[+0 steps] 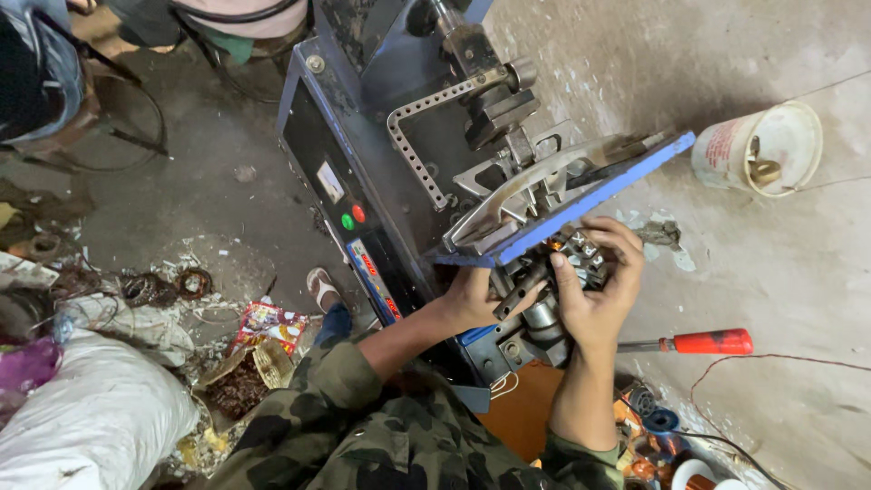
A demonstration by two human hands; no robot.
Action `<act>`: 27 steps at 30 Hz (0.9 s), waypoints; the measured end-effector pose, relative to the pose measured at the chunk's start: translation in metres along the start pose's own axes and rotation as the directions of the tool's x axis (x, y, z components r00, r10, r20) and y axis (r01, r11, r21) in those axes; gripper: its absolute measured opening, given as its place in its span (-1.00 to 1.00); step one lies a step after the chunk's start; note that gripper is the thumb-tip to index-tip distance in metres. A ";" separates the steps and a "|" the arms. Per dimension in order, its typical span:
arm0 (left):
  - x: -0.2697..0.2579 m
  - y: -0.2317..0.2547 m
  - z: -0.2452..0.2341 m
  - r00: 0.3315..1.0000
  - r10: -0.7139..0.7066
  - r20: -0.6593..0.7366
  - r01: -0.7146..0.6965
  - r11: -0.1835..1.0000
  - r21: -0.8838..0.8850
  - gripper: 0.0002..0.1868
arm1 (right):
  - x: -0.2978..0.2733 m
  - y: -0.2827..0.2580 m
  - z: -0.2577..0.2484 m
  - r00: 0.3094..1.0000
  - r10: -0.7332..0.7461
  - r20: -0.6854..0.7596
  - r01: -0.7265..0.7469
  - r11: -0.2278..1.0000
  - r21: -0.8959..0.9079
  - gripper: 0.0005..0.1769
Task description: The person operates a small industrial machine, repeatedly placing small metal components into a rotating fixture and pressing a green start button to run the cycle. The person removes the processed components and repeats the process throughout the clip.
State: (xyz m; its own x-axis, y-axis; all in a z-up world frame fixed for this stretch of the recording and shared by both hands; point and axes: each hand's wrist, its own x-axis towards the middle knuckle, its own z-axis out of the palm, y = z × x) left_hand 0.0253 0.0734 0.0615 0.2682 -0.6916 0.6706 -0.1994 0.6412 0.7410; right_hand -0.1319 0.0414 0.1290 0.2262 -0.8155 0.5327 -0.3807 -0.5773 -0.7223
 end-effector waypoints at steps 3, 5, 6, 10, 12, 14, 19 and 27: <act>0.001 -0.001 -0.002 0.998 0.009 0.070 -0.010 1.000 0.008 -0.15 | -0.002 -0.001 0.001 0.999 0.054 -0.008 -0.054 0.998 -0.040 -0.28; 0.001 0.000 -0.006 0.991 0.086 0.105 -0.099 0.986 0.134 -0.19 | -0.006 -0.002 0.002 0.999 0.033 -0.002 -0.033 0.996 -0.086 -0.22; 0.002 0.002 -0.008 0.988 0.082 0.131 -0.099 0.986 0.132 -0.21 | -0.008 -0.002 0.002 1.000 0.022 0.003 -0.022 0.994 -0.109 -0.19; 0.005 0.001 -0.012 0.980 0.082 0.183 -0.095 0.994 0.062 -0.27 | -0.015 0.004 0.003 0.999 -0.052 -0.008 0.050 0.983 -0.174 -0.14; 0.005 0.001 -0.013 0.977 0.098 0.192 -0.108 0.993 0.042 -0.27 | -0.017 0.005 0.003 0.997 -0.071 -0.010 0.067 0.973 -0.220 -0.14; 0.005 0.002 -0.014 0.971 0.121 0.208 -0.138 0.988 0.067 -0.26 | -0.013 0.005 0.003 0.990 -0.142 -0.008 0.136 0.959 -0.249 -0.21; 0.008 0.001 -0.012 0.978 0.110 0.178 -0.121 0.991 0.055 -0.27 | 0.004 -0.012 0.004 0.967 -0.245 0.071 0.253 0.888 -0.384 -0.56; -0.022 -0.017 -0.001 0.989 -0.024 0.148 0.032 0.998 -0.057 -0.24 | 0.012 -0.036 0.010 0.995 -0.098 0.003 0.095 0.959 -0.268 -0.76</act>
State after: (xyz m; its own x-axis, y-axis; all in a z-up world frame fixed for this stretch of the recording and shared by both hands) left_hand 0.0240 0.0783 0.0338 0.1308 -0.7482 0.6505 -0.1368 0.6362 0.7593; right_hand -0.1065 0.0515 0.1571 0.2654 -0.7554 0.5991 -0.5837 -0.6205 -0.5238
